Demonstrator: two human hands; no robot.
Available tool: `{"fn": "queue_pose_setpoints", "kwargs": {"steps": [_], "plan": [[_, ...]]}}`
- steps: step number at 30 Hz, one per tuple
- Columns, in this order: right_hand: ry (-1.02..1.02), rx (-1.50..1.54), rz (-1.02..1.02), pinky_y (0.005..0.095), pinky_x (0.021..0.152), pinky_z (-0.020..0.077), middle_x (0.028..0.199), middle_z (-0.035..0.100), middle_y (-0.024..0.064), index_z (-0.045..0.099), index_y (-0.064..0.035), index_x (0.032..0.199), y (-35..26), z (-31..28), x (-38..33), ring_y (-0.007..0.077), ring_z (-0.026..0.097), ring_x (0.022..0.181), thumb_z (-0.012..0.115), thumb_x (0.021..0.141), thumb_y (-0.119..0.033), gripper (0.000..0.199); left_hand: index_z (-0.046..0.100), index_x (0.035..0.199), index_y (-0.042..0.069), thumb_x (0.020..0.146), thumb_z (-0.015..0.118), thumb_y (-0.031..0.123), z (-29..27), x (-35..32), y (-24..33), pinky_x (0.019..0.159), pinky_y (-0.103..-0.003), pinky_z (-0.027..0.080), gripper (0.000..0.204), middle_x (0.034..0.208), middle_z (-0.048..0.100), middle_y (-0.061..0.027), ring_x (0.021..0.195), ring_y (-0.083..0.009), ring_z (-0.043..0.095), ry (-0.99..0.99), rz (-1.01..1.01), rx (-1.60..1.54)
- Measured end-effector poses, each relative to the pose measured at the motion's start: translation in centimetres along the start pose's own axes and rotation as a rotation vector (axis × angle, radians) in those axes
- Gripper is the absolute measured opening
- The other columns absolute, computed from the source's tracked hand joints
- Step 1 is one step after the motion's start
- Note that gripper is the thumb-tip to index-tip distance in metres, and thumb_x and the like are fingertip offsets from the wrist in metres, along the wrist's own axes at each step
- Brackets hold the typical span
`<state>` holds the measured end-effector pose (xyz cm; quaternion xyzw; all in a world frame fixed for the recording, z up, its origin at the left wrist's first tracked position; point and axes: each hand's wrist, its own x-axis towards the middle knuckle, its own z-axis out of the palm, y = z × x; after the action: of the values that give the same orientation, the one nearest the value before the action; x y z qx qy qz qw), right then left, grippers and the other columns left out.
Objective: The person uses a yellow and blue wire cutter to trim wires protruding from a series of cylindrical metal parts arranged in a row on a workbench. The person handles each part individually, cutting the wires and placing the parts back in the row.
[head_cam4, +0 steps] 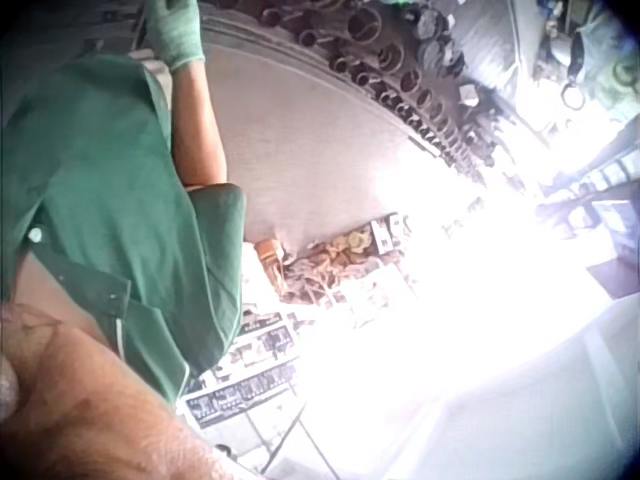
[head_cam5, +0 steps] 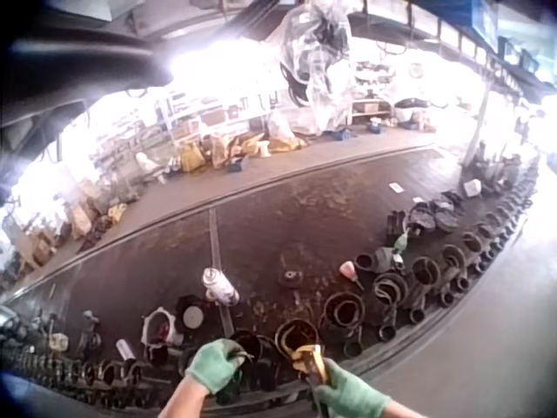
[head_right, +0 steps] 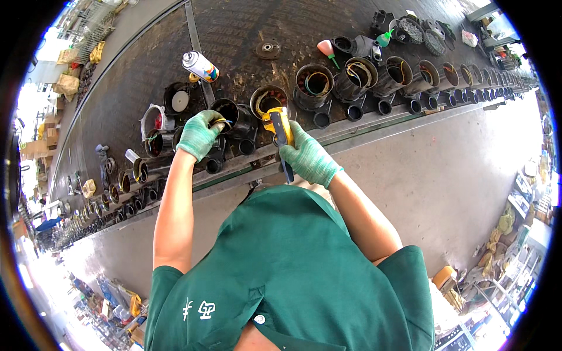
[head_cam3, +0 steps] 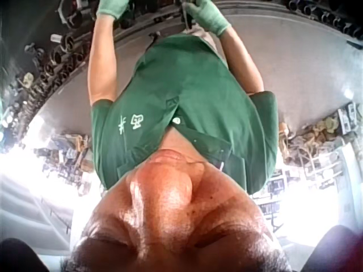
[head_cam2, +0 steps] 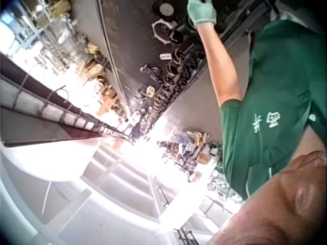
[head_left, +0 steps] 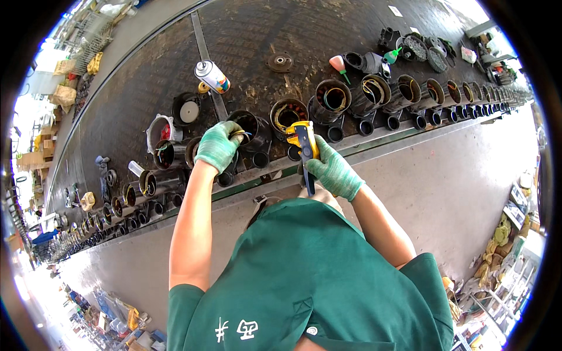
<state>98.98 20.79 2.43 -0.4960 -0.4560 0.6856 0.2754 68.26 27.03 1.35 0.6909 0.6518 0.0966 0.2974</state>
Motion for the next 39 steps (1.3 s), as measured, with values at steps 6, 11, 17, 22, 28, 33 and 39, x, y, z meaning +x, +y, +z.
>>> {"fn": "queue_pose_setpoints", "kwargs": {"steps": [6,11,17,22,28,33,39], "plan": [[-0.089,-0.025,0.052,0.033,0.094,0.0546,0.104,0.066,0.0063,0.04,-0.0051,0.155,1.5,1.1,0.2,0.0155,0.066,0.096,0.059,0.096,-0.003,0.062,0.068,0.12,-0.001,0.098,0.073,0.005,0.5,-1.9,-1.8,0.084,-0.03,0.054,0.022,0.106,0.074,-0.0091,0.093,-0.0146,0.065,0.063,0.102,-0.367],[-0.025,-0.018,-0.024,0.0281,0.086,0.0513,0.1,0.06,0.0023,0.045,-0.0054,0.151,1.7,4.1,0.0,0.0114,0.055,0.089,0.059,0.098,-0.009,0.055,0.068,0.126,0.0,0.105,0.065,0.007,0.0,-2.5,-3.0,0.082,-0.027,0.054,0.022,0.099,0.073,-0.0063,0.088,-0.0093,0.064,-0.042,0.144,-0.518],[-0.058,0.545,0.036,0.0344,0.098,0.0546,0.117,0.065,0.0041,0.045,-0.0087,0.156,1.9,6.5,0.8,0.0168,0.065,0.105,0.058,0.096,-0.007,0.061,0.067,0.126,-0.001,0.107,0.062,0.007,1.3,-3.1,-3.9,0.08,-0.03,0.058,0.021,0.101,0.076,-0.0091,0.088,-0.015,0.074,0.069,0.254,-0.488],[-0.095,0.504,0.006,0.043,0.098,0.0594,0.12,0.07,0.0122,0.044,-0.0087,0.158,3.0,7.4,2.1,0.0241,0.07,0.111,0.062,0.097,-0.015,0.064,0.067,0.125,-0.001,0.107,0.059,0.004,1.8,-3.5,-4.0,0.086,-0.031,0.06,0.02,0.107,0.078,-0.0114,0.096,-0.017,0.077,0.109,0.309,-0.49],[-0.161,0.505,0.038,0.0498,0.092,0.0632,0.117,0.07,0.0183,0.046,-0.0074,0.152,1.8,9.3,2.0,0.0317,0.074,0.102,0.061,0.099,-0.015,0.056,0.071,0.124,0.001,0.104,0.062,-0.001,2.3,-3.9,-4.2,0.09,-0.032,0.059,0.022,0.113,0.078,-0.0145,0.1,-0.0188,0.076,0.123,0.381,-0.568],[-0.166,0.545,0.047,0.047,0.09,0.064,0.113,0.07,0.0152,0.048,-0.0077,0.151,2.3,10.1,2.6,0.0287,0.073,0.101,0.06,0.101,-0.013,0.052,0.072,0.122,0.0,0.098,0.065,-0.005,2.0,-4.2,-4.1,0.095,-0.035,0.058,0.025,0.116,0.077,-0.0179,0.108,-0.0273,0.075,0.178,0.417,-0.47],[-0.109,0.544,0.014,0.0464,0.082,0.0647,0.109,0.07,0.0133,0.05,-0.0085,0.148,2.7,10.9,2.5,0.0267,0.073,0.096,0.063,0.103,-0.018,0.048,0.073,0.123,0.002,0.098,0.067,-0.001,2.3,-4.4,-4.0,0.094,-0.036,0.058,0.026,0.116,0.077,-0.0176,0.107,-0.0283,0.075,0.188,0.404,-0.467]]}}
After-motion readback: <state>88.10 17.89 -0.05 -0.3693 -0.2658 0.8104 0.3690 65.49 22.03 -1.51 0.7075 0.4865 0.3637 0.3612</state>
